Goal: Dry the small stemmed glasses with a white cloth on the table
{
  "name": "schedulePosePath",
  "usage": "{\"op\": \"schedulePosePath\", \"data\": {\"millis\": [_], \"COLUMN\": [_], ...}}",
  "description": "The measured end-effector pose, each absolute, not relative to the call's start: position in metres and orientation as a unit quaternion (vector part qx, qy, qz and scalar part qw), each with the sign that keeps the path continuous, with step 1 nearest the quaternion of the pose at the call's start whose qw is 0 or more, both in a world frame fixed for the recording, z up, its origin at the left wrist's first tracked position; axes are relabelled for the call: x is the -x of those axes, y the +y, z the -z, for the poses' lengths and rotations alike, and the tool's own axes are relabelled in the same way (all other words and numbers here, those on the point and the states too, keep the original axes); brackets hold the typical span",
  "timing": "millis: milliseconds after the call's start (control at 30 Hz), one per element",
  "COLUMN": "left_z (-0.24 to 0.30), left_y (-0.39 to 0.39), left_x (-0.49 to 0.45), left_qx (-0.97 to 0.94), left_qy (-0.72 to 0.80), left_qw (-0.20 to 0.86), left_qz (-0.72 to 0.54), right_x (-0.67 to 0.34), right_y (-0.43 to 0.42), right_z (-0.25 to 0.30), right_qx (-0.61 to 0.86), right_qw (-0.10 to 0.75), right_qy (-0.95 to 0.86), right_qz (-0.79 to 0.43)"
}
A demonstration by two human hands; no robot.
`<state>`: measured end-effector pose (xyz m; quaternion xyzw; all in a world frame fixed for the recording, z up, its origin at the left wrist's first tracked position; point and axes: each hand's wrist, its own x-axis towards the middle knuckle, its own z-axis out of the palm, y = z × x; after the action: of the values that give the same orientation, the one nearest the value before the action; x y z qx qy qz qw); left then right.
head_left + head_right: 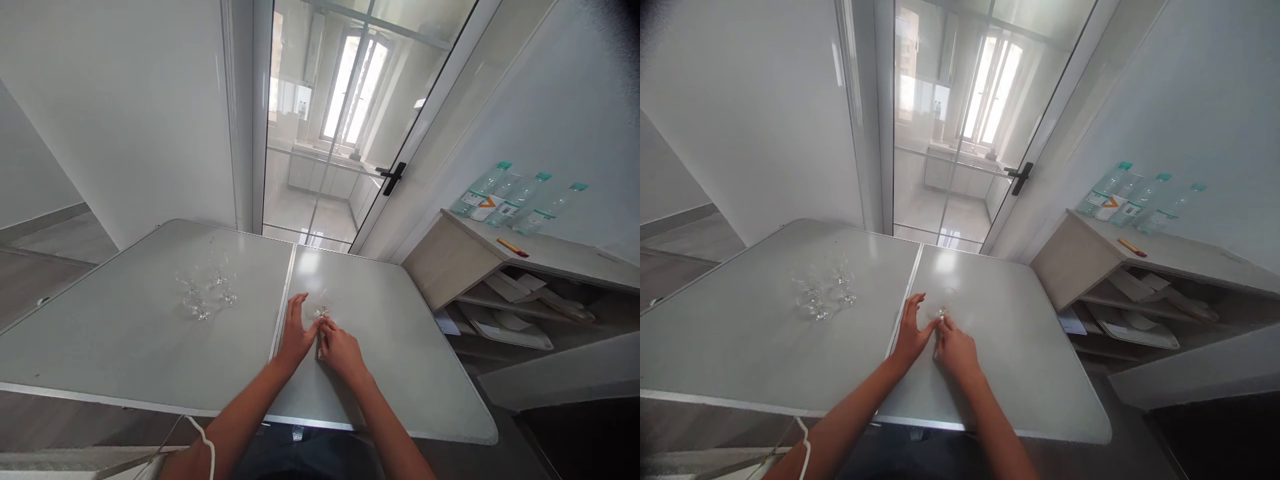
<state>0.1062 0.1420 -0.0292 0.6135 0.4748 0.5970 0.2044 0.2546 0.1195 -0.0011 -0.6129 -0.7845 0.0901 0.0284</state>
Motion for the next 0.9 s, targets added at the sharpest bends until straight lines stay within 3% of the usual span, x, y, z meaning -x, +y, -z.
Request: {"op": "schedulePosePath", "data": {"millis": [233,467,633,767,900], "left_z": [0.025,0.017,0.009,0.014,0.021], "left_y": [0.121,0.076,0.071,0.08,0.094], "left_x": [-0.059,0.015,0.056,0.076,0.089], "left_qx": [-0.526,-0.465,-0.4,-0.362,-0.339], "left_qy": [0.555,0.627,0.696,0.745,0.772], "left_qw": [0.142,0.173,0.08,-0.053,-0.091], "left_qz": [-0.628,-0.601,-0.591,-0.558,-0.53], "right_x": [-0.266,-0.27,-0.272,-0.274,-0.277], "right_y": [0.15,0.151,0.153,0.155,0.145], "right_z": [0.009,0.023,0.031,0.033,0.034], "right_qx": [0.643,0.661,0.675,0.678,0.681], "right_qw": [0.034,0.059,0.062,0.078,0.143], "right_qy": [-0.761,-0.744,-0.732,-0.727,-0.712], "right_qz": [-0.082,-0.075,-0.067,-0.083,-0.092]}}
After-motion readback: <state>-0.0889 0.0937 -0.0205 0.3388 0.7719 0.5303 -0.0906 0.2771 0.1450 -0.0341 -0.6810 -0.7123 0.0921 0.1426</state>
